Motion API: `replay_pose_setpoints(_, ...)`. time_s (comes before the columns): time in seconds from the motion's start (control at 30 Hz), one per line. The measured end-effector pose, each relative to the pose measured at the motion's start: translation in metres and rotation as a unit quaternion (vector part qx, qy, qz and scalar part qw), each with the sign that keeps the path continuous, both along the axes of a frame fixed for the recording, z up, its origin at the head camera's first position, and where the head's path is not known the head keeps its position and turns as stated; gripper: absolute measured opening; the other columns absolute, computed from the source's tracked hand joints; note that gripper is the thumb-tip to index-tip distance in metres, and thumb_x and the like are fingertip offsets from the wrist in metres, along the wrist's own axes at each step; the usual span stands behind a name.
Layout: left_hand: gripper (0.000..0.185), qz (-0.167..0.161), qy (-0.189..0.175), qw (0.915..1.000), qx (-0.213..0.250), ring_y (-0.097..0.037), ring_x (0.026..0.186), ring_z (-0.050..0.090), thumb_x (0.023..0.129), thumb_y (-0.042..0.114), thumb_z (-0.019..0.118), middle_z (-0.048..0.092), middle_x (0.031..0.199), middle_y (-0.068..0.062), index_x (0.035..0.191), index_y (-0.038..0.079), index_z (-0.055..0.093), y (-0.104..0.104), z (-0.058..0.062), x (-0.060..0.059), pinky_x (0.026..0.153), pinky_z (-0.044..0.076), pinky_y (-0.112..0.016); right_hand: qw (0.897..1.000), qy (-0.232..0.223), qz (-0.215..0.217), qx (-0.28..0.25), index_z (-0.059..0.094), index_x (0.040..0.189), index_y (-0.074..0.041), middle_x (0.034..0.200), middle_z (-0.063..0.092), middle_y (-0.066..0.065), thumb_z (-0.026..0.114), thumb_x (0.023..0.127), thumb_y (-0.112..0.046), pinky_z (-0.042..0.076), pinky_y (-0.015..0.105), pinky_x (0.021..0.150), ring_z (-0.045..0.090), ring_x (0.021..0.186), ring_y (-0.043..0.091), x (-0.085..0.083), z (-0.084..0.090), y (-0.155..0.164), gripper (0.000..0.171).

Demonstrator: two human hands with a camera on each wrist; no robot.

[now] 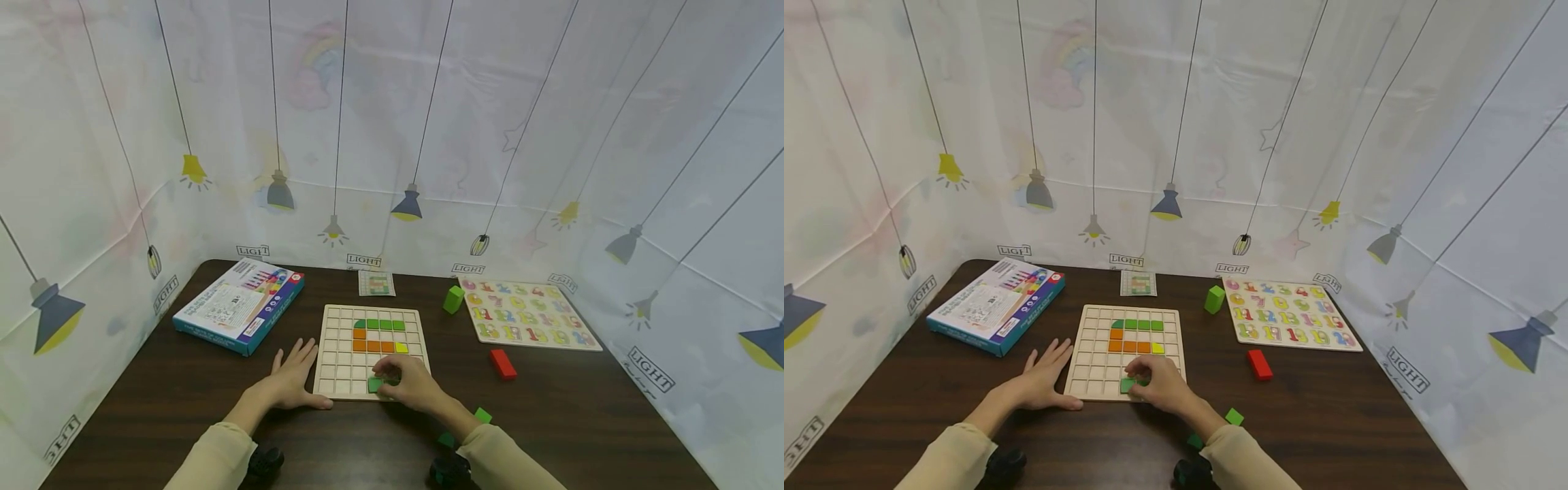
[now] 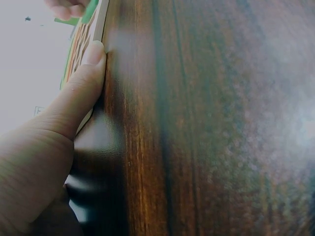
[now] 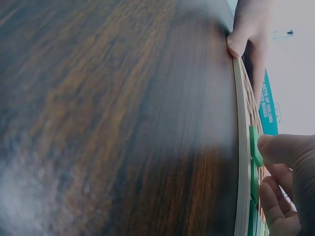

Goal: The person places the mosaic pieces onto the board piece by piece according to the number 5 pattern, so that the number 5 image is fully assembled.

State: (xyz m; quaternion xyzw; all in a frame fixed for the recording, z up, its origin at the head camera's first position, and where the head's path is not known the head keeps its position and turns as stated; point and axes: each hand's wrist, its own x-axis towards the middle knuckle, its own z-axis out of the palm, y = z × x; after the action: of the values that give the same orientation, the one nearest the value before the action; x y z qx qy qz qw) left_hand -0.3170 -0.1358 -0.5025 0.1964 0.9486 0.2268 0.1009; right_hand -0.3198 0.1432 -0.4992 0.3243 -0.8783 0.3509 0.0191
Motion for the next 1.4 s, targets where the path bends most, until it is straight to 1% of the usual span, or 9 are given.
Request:
replay_pose_setpoints(0.27,0.115,-0.004,-0.002,1.0,-0.003,-0.038,0.142,0.002,0.07,0.064,0.071,0.011,0.156,-0.018,0.149,-0.002,0.02,0.002,-0.001,0.001,0.106,0.0,-0.063,1.0,0.006,0.005,0.005,0.067,0.104,-0.008,0.097,0.067,0.0,0.075,0.078,-0.006,0.052,0.031,0.076,0.063,0.087,0.014,0.003,-0.002,0.002,0.027)
replay_pose_setpoints(0.5,0.116,-0.006,-0.006,1.0,-0.005,-0.038,0.142,0.001,0.07,0.065,0.07,0.009,0.156,-0.017,0.15,-0.001,0.017,0.002,-0.003,0.0,0.106,-0.001,-0.063,1.0,0.004,-0.004,0.012,0.068,0.103,-0.009,0.096,0.067,-0.003,0.075,0.079,-0.009,0.051,0.031,0.077,0.061,0.087,0.012,0.003,0.0,0.006,0.025)
replay_pose_setpoints(0.73,0.118,-0.001,-0.005,0.9999,-0.013,-0.038,0.142,0.001,0.069,0.068,0.069,0.009,0.156,-0.017,0.15,0.0,0.018,0.002,-0.002,-0.003,0.106,-0.001,-0.063,1.0,-0.006,-0.008,-0.007,0.066,0.104,-0.004,0.098,0.066,0.002,0.072,0.082,-0.004,0.052,0.035,0.08,0.063,0.089,0.017,0.004,0.012,0.02,0.023)
replay_pose_setpoints(0.83,0.117,-0.001,-0.006,0.9999,-0.012,-0.038,0.142,0.001,0.069,0.068,0.069,0.009,0.156,-0.018,0.15,-0.001,0.018,0.002,0.0,-0.003,0.106,-0.001,-0.064,1.0,-0.014,0.0,-0.023,0.066,0.103,-0.001,0.098,0.066,0.007,0.071,0.081,0.0,0.053,0.038,0.079,0.064,0.088,0.02,0.011,0.02,0.029,0.023)
replay_pose_setpoints(0.9,0.117,-0.002,-0.006,0.9999,-0.01,-0.039,0.142,0.001,0.069,0.067,0.069,0.009,0.156,-0.018,0.15,-0.001,0.018,0.002,0.001,-0.002,0.106,-0.001,-0.064,0.999,-0.017,0.003,-0.027,0.065,0.103,0.0,0.097,0.066,0.007,0.071,0.081,0.001,0.053,0.038,0.078,0.064,0.087,0.021,0.014,0.022,0.037,0.023)
replay_pose_setpoints(1.03,0.117,-0.003,-0.006,0.9999,-0.009,-0.039,0.141,0.001,0.069,0.067,0.069,0.009,0.156,-0.018,0.15,-0.001,0.017,0.001,0.002,-0.002,0.106,-0.001,-0.064,1.0,-0.023,0.004,-0.02,0.065,0.103,0.0,0.096,0.066,0.008,0.071,0.081,0.0,0.054,0.039,0.073,0.064,0.082,0.019,0.02,0.023,0.053,0.023)
replay_pose_setpoints(1.1,0.117,-0.004,-0.006,0.9999,-0.011,-0.039,0.141,0.001,0.069,0.067,0.069,0.009,0.156,-0.018,0.15,-0.001,0.017,0.001,0.002,-0.003,0.106,-0.001,-0.064,1.0,-0.018,-0.001,-0.007,0.066,0.103,-0.003,0.094,0.066,0.003,0.072,0.081,-0.003,0.054,0.036,0.071,0.062,0.08,0.012,0.02,0.018,0.062,0.022)
replay_pose_setpoints(1.2,0.118,-0.005,-0.004,0.9999,-0.013,-0.039,0.141,0.001,0.069,0.068,0.069,0.009,0.156,-0.018,0.149,-0.001,0.018,0.001,0.002,-0.003,0.106,-0.001,-0.064,1.0,-0.017,-0.005,0.005,0.066,0.102,-0.006,0.092,0.065,-0.002,0.072,0.081,-0.004,0.054,0.033,0.07,0.06,0.079,0.008,0.024,0.017,0.071,0.023)
replay_pose_setpoints(1.4,0.117,-0.008,-0.008,0.9998,-0.016,-0.039,0.141,0.0,0.07,0.067,0.068,0.007,0.156,-0.019,0.149,-0.002,0.016,-0.001,0.001,-0.002,0.106,-0.001,-0.063,0.999,-0.031,-0.005,0.011,0.065,0.103,-0.009,0.092,0.065,-0.005,0.074,0.08,-0.006,0.053,0.03,0.071,0.06,0.079,0.007,0.033,0.014,0.086,0.025)
